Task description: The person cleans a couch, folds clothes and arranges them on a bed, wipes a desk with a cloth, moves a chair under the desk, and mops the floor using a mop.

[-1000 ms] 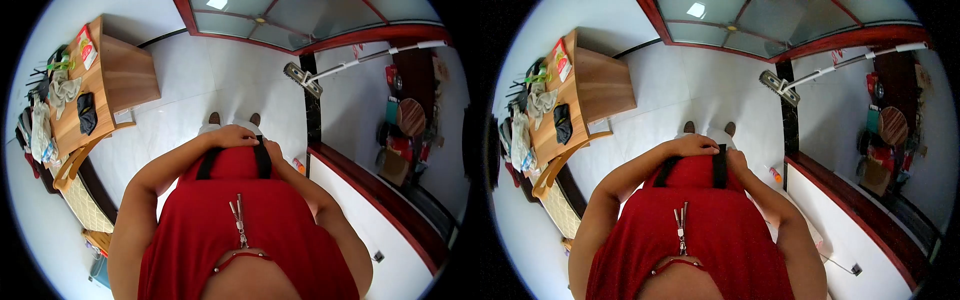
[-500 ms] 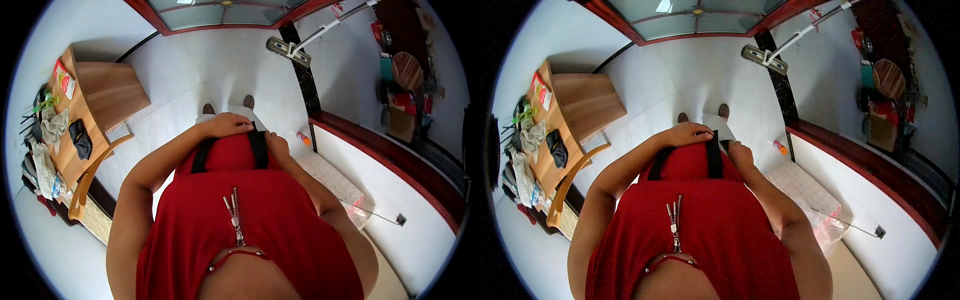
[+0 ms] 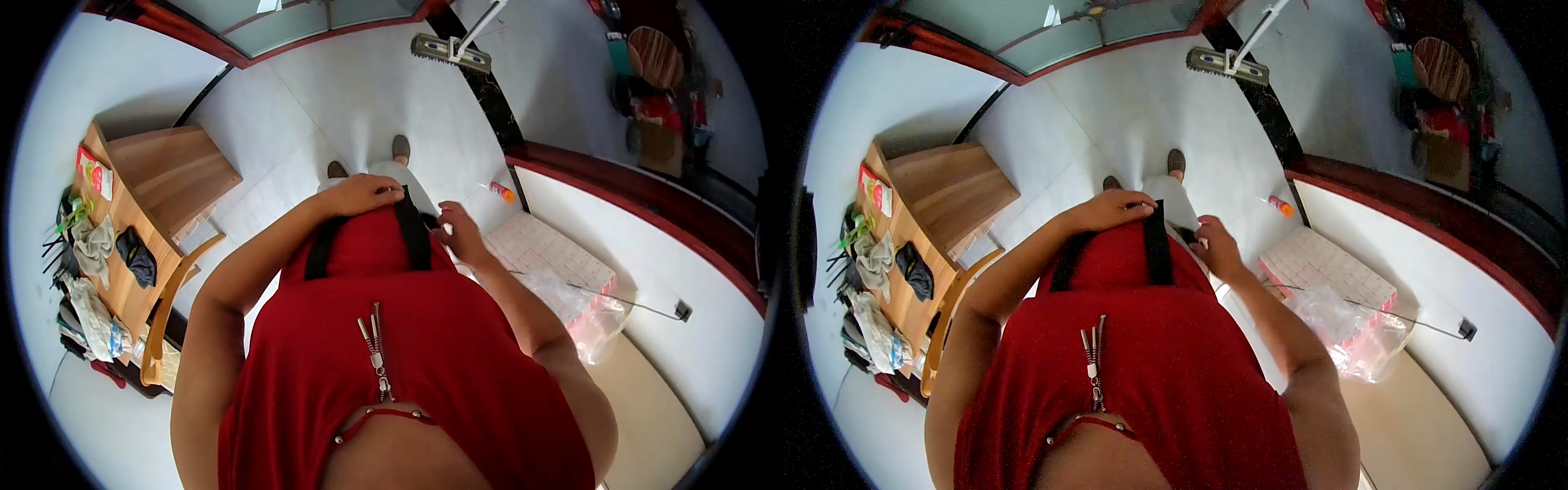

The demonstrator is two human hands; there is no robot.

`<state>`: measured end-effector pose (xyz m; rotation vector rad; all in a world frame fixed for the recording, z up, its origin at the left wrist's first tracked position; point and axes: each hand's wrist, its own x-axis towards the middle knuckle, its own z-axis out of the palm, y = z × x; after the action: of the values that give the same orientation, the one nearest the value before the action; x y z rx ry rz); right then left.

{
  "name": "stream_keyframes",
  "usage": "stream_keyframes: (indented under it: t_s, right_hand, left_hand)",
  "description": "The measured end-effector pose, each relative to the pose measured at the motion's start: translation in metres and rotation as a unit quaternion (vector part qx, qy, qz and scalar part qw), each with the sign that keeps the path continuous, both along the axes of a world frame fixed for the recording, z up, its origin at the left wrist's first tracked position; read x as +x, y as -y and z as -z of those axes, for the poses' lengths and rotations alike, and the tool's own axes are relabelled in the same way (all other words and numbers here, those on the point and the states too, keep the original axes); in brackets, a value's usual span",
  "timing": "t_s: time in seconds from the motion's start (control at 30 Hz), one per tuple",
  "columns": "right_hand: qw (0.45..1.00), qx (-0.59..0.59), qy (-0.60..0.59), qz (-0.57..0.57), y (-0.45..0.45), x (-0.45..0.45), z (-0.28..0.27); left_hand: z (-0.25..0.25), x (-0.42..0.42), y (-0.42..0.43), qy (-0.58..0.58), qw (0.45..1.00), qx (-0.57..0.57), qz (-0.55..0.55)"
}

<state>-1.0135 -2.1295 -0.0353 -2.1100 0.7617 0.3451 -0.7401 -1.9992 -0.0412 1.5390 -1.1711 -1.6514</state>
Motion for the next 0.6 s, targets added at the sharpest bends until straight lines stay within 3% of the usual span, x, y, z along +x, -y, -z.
stream_keyframes:
  t_s: [0.07,0.1,0.13,0.2,0.3,0.43,0.53,0.6]
  right_hand:
    - [0.971,0.180,0.037,0.150,0.013,-0.002,-0.021]
    - [0.927,0.309,-0.005,0.212,0.026,0.013,-0.057]
    - [0.861,0.430,-0.044,0.270,0.042,0.029,-0.095]
    - [0.842,0.418,0.076,0.333,0.062,0.037,-0.112]
    - [0.790,0.489,0.215,0.301,0.081,0.066,-0.134]
    - [0.818,0.468,0.267,0.201,0.096,0.085,-0.128]
    - [0.886,0.341,0.271,0.160,0.108,0.095,-0.133]
    - [0.860,0.386,0.258,0.210,0.116,0.099,-0.139]
  left_hand:
    - [-0.004,0.003,0.003,-0.007,0.999,0.026,-0.029]
    - [0.011,0.003,0.002,-0.009,0.998,0.011,-0.063]
    - [0.018,0.005,0.004,-0.100,0.986,0.055,-0.123]
    - [-0.014,0.015,0.019,-0.145,0.971,0.042,-0.185]
    - [-0.069,0.020,0.047,-0.282,0.929,0.047,-0.236]
    - [-0.107,0.034,0.072,-0.373,0.909,0.017,-0.186]
    - [-0.120,0.029,0.088,-0.280,0.916,-0.040,-0.286]
    - [-0.122,0.031,0.099,-0.279,0.914,-0.080,-0.282]
